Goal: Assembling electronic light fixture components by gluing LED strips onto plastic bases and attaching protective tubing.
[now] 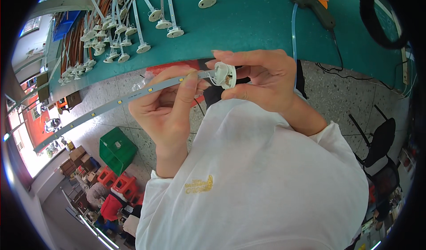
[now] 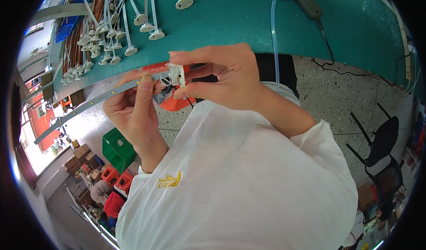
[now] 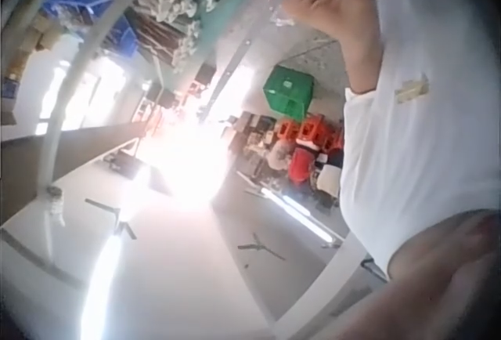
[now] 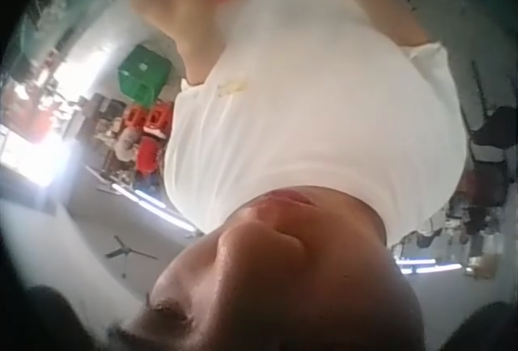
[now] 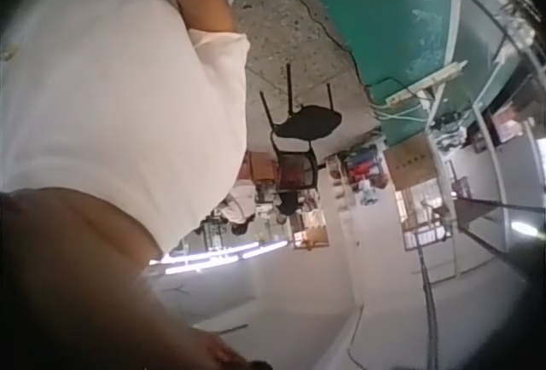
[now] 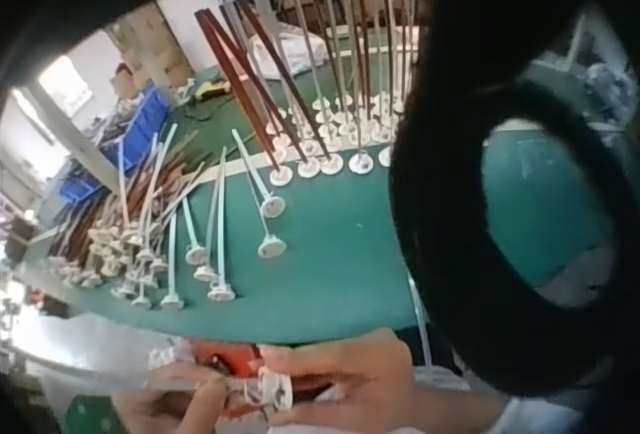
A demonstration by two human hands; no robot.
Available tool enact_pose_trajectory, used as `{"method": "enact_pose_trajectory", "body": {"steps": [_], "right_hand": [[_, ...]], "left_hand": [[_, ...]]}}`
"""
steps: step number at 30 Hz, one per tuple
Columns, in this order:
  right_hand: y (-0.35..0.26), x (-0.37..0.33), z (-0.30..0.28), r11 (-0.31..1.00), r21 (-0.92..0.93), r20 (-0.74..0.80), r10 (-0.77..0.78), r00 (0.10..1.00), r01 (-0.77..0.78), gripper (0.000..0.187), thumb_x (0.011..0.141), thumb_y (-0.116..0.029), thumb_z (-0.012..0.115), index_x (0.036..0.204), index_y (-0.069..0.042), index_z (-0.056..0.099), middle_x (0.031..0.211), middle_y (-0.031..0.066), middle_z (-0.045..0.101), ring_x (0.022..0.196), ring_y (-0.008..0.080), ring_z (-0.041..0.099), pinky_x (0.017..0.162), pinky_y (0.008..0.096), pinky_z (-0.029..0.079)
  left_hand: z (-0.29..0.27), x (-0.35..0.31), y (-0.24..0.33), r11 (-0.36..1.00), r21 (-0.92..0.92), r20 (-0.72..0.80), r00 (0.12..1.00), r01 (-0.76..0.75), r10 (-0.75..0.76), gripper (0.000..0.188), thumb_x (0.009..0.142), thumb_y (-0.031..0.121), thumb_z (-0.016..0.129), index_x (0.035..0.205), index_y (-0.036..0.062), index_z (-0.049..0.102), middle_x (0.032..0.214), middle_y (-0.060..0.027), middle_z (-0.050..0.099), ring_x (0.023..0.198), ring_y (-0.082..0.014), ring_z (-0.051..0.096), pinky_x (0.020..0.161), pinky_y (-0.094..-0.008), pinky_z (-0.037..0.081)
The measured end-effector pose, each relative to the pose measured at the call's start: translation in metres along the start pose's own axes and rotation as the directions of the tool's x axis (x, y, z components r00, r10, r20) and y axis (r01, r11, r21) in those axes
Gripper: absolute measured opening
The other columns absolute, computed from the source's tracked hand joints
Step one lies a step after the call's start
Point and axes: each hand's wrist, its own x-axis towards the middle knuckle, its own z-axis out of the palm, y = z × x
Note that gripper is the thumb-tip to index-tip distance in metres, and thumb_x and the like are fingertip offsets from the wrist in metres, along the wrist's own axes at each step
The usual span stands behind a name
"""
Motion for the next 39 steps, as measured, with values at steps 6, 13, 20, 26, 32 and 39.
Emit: {"method": "enact_pose_trajectory", "body": {"steps": [6, 13, 20, 26, 32, 39], "right_hand": [[-0.008, 0.006, 0.004, 1.0, 0.018, -0.006, 0.024, 1.0, -0.024, 0.055, 0.073, 0.011, 0.077, 0.123, 0.009, 0.056, 0.124, 0.0276, 0.06, 0.112, 0.0371, 0.063, 0.087, 0.0426, 0.059], [-0.014, 0.003, 0.003, 0.997, -0.039, -0.008, -0.073, 0.997, 0.073, 0.053, 0.074, 0.008, 0.077, 0.123, 0.009, 0.057, 0.122, 0.0275, 0.061, 0.108, 0.0343, 0.065, 0.086, 0.04, 0.06], [-0.03, 0.006, -0.002, 0.977, -0.211, 0.035, 0.035, 0.999, -0.027, 0.042, 0.073, 0.003, 0.081, 0.113, 0.001, 0.068, 0.101, 0.0131, 0.07, 0.087, 0.0176, 0.07, 0.08, 0.0316, 0.061], [-0.026, 0.003, -0.002, 0.999, -0.005, 0.021, -0.032, 0.999, 0.033, 0.054, 0.069, 0.007, 0.081, 0.118, 0.008, 0.06, 0.118, 0.029, 0.062, 0.106, 0.0374, 0.066, 0.085, 0.042, 0.06], [-0.023, 0.0, 0.004, 0.993, 0.059, 0.007, -0.104, 0.995, 0.103, 0.058, 0.068, 0.004, 0.084, 0.121, 0.006, 0.058, 0.12, 0.0301, 0.061, 0.108, 0.039, 0.064, 0.089, 0.0454, 0.058], [-0.025, -0.002, 0.004, 0.997, 0.052, 0.027, -0.06, 0.998, 0.059, 0.06, 0.069, 0.002, 0.084, 0.122, 0.006, 0.057, 0.121, 0.0298, 0.06, 0.109, 0.0394, 0.064, 0.09, 0.0469, 0.057]], "left_hand": [[0.009, 0.001, 0.002, 0.994, -0.104, -0.036, 0.999, -0.041, 0.037, 0.011, 0.086, -0.006, 0.067, 0.096, -0.0095, 0.067, 0.086, -0.0144, 0.07, 0.074, -0.016, 0.07, 0.067, -0.0239, 0.057], [0.012, -0.003, 0.001, 0.998, -0.049, -0.01, 0.999, -0.044, 0.043, 0.015, 0.081, -0.008, 0.071, 0.096, -0.0083, 0.068, 0.085, -0.0129, 0.07, 0.072, -0.0151, 0.069, 0.065, -0.0223, 0.056], [0.0, 0.001, 0.022, 0.987, 0.155, 0.076, 0.995, 0.049, -0.061, 0.016, 0.077, -0.006, 0.075, 0.092, -0.0081, 0.068, 0.083, -0.0128, 0.069, 0.068, -0.0144, 0.068, 0.062, -0.0221, 0.055], [0.007, -0.006, 0.023, 0.999, 0.027, 0.008, 1.0, 0.017, -0.018, 0.015, 0.079, -0.006, 0.073, 0.092, -0.0083, 0.067, 0.082, -0.0125, 0.069, 0.068, -0.0157, 0.068, 0.06, -0.0231, 0.056], [0.011, -0.011, 0.021, 0.999, 0.012, 0.036, 0.999, -0.037, 0.036, 0.016, 0.083, -0.007, 0.069, 0.098, -0.0074, 0.064, 0.082, -0.0134, 0.069, 0.071, -0.0176, 0.07, 0.062, -0.0233, 0.056], [0.007, -0.01, 0.022, 0.999, 0.015, 0.088, 0.996, -0.034, 0.033, 0.014, 0.084, -0.006, 0.07, 0.097, -0.0074, 0.065, 0.082, -0.0138, 0.07, 0.073, -0.0165, 0.07, 0.062, -0.0222, 0.056]]}}
